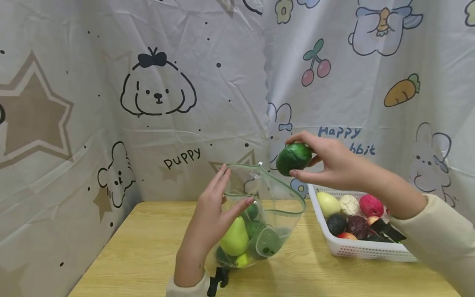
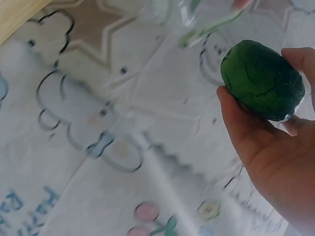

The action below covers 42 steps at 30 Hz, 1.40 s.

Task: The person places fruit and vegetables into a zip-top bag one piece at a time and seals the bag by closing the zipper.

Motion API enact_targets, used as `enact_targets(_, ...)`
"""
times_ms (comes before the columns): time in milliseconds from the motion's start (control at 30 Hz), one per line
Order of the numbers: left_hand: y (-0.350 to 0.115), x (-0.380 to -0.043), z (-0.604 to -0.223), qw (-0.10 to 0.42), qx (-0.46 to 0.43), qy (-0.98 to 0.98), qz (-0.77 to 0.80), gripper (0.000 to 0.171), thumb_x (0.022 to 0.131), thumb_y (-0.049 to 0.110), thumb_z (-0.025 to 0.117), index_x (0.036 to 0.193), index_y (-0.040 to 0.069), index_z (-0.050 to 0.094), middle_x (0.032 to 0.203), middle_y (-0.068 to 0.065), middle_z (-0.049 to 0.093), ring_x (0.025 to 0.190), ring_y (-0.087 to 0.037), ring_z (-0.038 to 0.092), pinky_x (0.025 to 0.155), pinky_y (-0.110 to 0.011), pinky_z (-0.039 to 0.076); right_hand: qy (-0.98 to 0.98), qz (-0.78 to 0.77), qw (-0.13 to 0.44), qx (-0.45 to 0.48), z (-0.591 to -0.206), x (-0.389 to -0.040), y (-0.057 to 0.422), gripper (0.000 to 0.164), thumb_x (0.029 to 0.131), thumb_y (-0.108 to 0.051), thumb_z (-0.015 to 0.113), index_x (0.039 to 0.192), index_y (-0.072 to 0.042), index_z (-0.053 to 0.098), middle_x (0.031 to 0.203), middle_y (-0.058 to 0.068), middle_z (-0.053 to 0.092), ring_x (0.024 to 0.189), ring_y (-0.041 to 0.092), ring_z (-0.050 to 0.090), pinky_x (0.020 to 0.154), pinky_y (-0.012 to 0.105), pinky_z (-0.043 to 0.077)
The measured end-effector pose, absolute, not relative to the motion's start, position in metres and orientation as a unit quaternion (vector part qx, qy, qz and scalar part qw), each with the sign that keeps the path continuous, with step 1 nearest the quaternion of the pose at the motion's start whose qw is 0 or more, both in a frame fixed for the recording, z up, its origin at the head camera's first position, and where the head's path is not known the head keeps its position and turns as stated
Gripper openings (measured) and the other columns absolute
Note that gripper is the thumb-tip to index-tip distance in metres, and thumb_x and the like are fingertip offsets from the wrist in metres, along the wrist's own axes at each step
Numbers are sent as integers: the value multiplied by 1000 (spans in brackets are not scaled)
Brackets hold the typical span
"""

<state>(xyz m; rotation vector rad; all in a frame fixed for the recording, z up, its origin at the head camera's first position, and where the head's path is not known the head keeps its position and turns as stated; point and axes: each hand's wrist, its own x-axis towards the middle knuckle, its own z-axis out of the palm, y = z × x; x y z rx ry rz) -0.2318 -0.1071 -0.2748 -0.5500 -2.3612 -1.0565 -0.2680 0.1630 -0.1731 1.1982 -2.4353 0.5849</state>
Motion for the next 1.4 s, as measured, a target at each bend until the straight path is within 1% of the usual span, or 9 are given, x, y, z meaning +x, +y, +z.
enact_targets(100,-109,-232,-275,243,-201,-866,-388,85,82,54,60,146,9,29,157,-4,21,135,-24,32,89,-36,56,-851,200,169,455,-172,-262,146,54,83,-26,69,129,-15,44,108,3,63,87,7,61,71,26,61)
enact_targets(167,-110,-232,-274,243,-202,-866,-388,85,81,54,60,146,10,28,157,-5,21,135,-24,32,89,-36,56,-849,196,157,466,-171,-260,137,55,84,-28,68,131,-16,43,114,4,62,90,8,61,73,26,60)
enact_targets(367,-112,-232,-275,246,-198,-865,-391,86,81,55,60,146,10,28,157,-5,22,134,-24,34,88,-37,57,-844,176,160,481,-174,-260,123,46,87,-25,64,128,-17,46,117,4,63,97,10,61,75,29,60)
enact_targets(533,-112,-233,-277,248,-201,-861,-397,86,81,55,61,146,9,28,157,-6,23,134,-24,34,88,-37,57,-846,175,153,481,-179,-261,120,41,87,-22,63,126,-18,48,116,3,63,96,8,60,76,27,59)
enact_targets(733,-114,-232,-275,251,-196,-862,-393,86,81,54,61,146,8,28,157,-7,22,135,-25,33,87,-37,57,-840,176,164,486,-179,-261,125,40,88,-18,63,125,-14,49,117,6,63,97,11,61,75,31,60)
enact_targets(833,-115,-231,-274,252,-192,-864,-391,86,81,54,61,146,8,28,157,-7,22,135,-25,32,88,-36,56,-845,168,168,478,-177,-260,131,37,88,-18,62,123,-14,50,117,5,64,96,11,61,75,32,60)
enact_targets(1000,-118,-230,-273,251,-186,-865,-392,87,81,54,60,146,7,27,157,-6,20,136,-26,30,89,-35,55,-864,151,166,450,-178,-259,148,31,89,-18,61,119,-16,52,117,4,64,95,11,61,76,35,60)
enact_targets(1167,-123,-230,-274,255,-182,-867,-388,88,81,55,60,146,7,27,157,-6,19,136,-26,30,89,-34,55,-891,146,158,399,-187,-262,185,32,90,-21,61,120,-16,52,117,7,64,94,15,62,74,40,61)
enact_targets(1400,-128,-229,-272,252,-178,-870,-384,88,80,56,60,147,8,27,158,-6,18,137,-26,29,90,-35,55,-942,120,122,287,-227,-281,259,36,86,-23,66,116,-8,55,112,18,65,88,24,64,67,44,61)
